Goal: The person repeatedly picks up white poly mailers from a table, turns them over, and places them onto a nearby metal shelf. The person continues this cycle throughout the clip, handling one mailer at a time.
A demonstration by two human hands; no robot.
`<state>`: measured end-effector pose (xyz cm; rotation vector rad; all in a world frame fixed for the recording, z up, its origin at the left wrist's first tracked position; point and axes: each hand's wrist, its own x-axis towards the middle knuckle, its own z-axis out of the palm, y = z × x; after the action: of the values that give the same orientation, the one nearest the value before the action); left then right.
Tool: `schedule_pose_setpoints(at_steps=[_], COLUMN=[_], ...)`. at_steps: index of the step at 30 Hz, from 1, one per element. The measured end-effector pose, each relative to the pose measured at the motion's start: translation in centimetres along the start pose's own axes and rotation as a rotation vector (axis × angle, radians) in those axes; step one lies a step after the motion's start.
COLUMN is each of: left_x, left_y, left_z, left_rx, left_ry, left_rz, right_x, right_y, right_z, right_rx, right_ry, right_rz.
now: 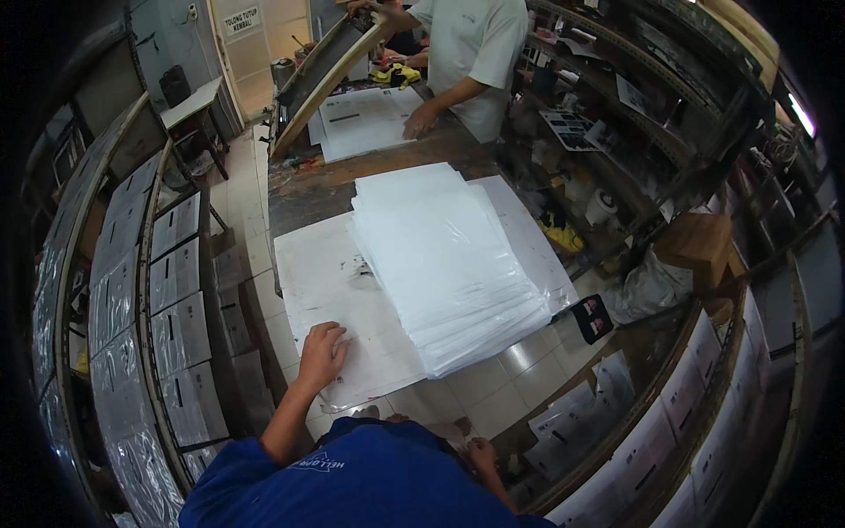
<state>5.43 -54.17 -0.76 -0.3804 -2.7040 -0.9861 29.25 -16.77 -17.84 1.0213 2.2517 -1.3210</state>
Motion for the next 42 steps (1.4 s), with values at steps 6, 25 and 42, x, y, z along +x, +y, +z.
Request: schedule_pose_setpoints(at_steps=[6,25,42], left_x=[-1.5,3.3,11.4], left_y=[-2.8,-3.4,-6.2], left_z=[1.9,2.3,4.8], left_rx=[0.117,-0.112,0.281], left_ry=[0.087,0.188,0.106], left_rz=[0.082,0.001,0.131], right_x=[-0.8,-3.2,-1.3], right_y=[2.0,7.7,29.6], right_z=[2.7,2.5,2.9], right_rx=[-0.016,-0.027,0.034], right_ry=[-0.032,0.061,-0.324], right_rz=[-0.078,-0.009,0.277])
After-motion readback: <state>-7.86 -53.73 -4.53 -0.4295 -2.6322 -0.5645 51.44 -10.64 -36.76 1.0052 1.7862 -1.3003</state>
